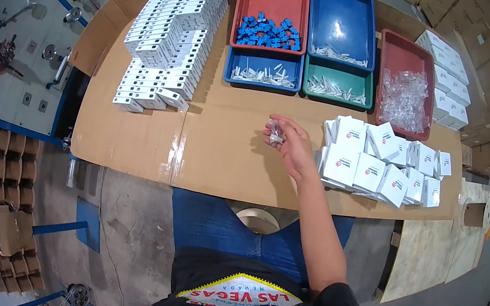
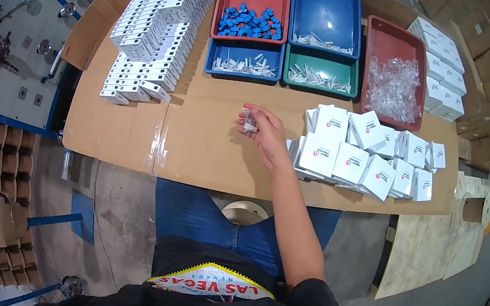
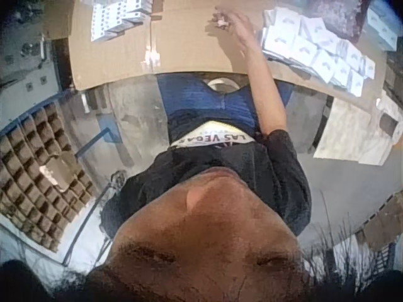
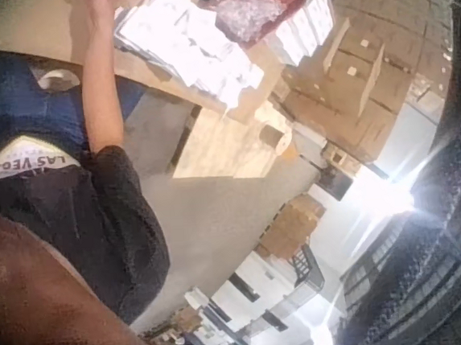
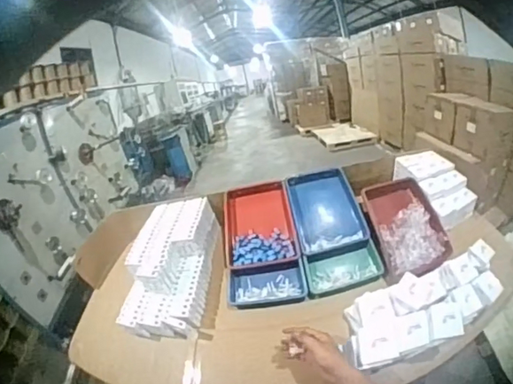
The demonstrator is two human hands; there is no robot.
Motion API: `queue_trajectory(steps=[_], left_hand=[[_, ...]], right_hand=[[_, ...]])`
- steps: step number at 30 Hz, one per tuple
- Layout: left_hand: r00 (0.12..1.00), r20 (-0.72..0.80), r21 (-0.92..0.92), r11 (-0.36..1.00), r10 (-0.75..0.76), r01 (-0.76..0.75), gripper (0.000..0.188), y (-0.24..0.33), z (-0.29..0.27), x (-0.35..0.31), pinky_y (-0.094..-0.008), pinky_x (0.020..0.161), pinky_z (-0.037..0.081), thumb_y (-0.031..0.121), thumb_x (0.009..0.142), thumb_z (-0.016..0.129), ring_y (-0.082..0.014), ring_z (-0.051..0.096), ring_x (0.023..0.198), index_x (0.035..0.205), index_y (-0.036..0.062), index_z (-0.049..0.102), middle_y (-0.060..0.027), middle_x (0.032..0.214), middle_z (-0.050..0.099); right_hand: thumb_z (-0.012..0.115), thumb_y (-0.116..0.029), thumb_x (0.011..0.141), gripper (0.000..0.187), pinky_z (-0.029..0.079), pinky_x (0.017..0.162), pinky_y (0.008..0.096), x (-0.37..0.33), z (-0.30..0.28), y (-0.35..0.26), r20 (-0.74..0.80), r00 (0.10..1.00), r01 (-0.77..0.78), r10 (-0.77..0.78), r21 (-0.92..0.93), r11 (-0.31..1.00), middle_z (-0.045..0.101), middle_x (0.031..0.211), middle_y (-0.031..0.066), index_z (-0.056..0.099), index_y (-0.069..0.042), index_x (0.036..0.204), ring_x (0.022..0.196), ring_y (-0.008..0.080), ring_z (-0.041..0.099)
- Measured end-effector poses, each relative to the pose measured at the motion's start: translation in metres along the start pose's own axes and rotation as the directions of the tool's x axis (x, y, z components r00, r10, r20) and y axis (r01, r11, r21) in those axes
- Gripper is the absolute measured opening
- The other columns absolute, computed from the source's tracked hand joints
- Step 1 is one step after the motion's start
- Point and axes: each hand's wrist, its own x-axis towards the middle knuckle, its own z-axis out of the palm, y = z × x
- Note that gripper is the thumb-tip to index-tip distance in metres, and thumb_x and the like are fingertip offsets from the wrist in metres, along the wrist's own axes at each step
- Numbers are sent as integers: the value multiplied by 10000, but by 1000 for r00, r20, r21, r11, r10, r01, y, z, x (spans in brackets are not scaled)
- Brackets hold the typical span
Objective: The person sits at a workbench and packs small hardware components into white boxes. They pick clear plastic bags from a red tray and fill them with white plastic pieces from a green tray and blue plastic pieces from a red tray. The person then places the filled bags into the white boxes and stacks them on the table.
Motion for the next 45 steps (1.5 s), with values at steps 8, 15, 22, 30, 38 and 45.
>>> queue_trajectory(steps=[8,15,22,30,38,45], left_hand=[[983,123,192,968,140,-162,319,40,-72,-4,-387,677,545,260,933,557,-237,682,729,1028,-25,666,-125,910,720],[556,-564,319,782,611,-535,248,107,-185,-67,-342,652,529,273,939,623,-204,680,726,1020,42,668,-109,868,717],[252,-804,121,563,539,-818,221,167,-220,-48,-326,649,497,235,915,654,-214,666,737,1028,45,654,-122,855,697],[147,-894,114,531,424,-840,198,144,-192,34,-284,527,410,232,897,697,-122,476,531,927,37,676,-23,630,582],[123,-941,61,514,316,-856,155,157,-196,28,-237,498,357,174,890,720,-47,430,529,910,27,675,15,598,548],[99,-952,82,553,289,-829,187,159,-197,23,-249,505,401,216,873,732,-75,492,523,909,40,681,-26,610,586]], right_hand=[[577,-190,1000,323,561,883,360,-24,17,-38,64,990,131,-124,-122,984,651,1249,145,629,36,1225,1127,264,651],[653,-226,957,224,606,759,396,-16,-8,-72,-103,956,265,-276,-108,958,678,1126,159,661,-4,984,1041,300,686],[603,-322,984,332,580,866,439,-1,-31,-132,-95,995,7,-13,-67,998,640,1196,224,548,-34,1137,1077,320,664],[474,-136,1023,311,578,875,452,-2,-51,-156,-49,996,71,-79,-163,984,622,1256,207,555,46,1262,1139,318,641],[736,-166,887,222,584,787,380,48,-69,-176,-224,957,69,-183,-435,898,690,1029,112,644,-2,1006,1019,221,674],[830,-133,786,259,606,699,365,156,-102,-219,-351,931,-195,-95,-702,685,653,940,66,618,-24,887,849,173,642]])
